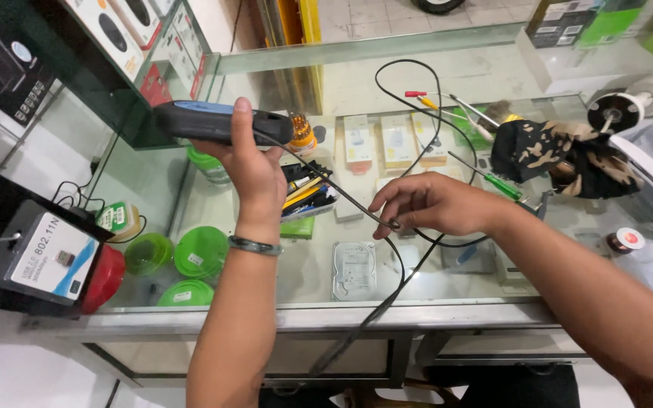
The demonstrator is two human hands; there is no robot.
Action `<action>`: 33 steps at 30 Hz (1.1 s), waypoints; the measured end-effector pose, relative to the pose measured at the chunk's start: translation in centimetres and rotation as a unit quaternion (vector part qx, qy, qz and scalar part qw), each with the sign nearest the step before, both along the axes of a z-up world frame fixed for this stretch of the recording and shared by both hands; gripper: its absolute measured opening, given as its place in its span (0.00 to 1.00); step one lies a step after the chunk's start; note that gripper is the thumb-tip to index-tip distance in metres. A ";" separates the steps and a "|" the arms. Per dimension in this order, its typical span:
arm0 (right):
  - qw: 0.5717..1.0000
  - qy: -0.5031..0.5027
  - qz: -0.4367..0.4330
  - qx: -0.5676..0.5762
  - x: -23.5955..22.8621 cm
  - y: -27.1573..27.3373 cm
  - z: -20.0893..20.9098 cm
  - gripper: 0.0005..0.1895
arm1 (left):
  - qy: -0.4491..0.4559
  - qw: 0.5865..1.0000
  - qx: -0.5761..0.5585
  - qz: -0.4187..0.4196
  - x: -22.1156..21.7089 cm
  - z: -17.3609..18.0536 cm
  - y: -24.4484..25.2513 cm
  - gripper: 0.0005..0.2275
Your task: Winding a power cable into a portable extension cord spool on a glass counter
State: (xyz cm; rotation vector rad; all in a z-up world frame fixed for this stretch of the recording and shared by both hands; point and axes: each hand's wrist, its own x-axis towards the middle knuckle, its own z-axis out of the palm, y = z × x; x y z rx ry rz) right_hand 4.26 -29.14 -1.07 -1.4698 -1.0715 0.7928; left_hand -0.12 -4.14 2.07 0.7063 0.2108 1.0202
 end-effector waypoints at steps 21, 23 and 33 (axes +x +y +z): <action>0.674 -0.640 -0.320 0.184 0.0 -9.9 6.8 0.11 | 0.436 0.683 0.585 -0.018 -3.5 20.7 -7.6 0.51; 0.654 -0.646 -0.341 0.194 0.5 -9.4 6.0 0.10 | 0.373 0.668 0.643 0.029 -3.2 22.6 -7.2 0.44; 0.462 -0.685 -0.415 0.381 -0.9 -7.8 5.8 0.05 | 0.532 0.249 0.807 -0.063 -5.4 26.2 -20.0 0.57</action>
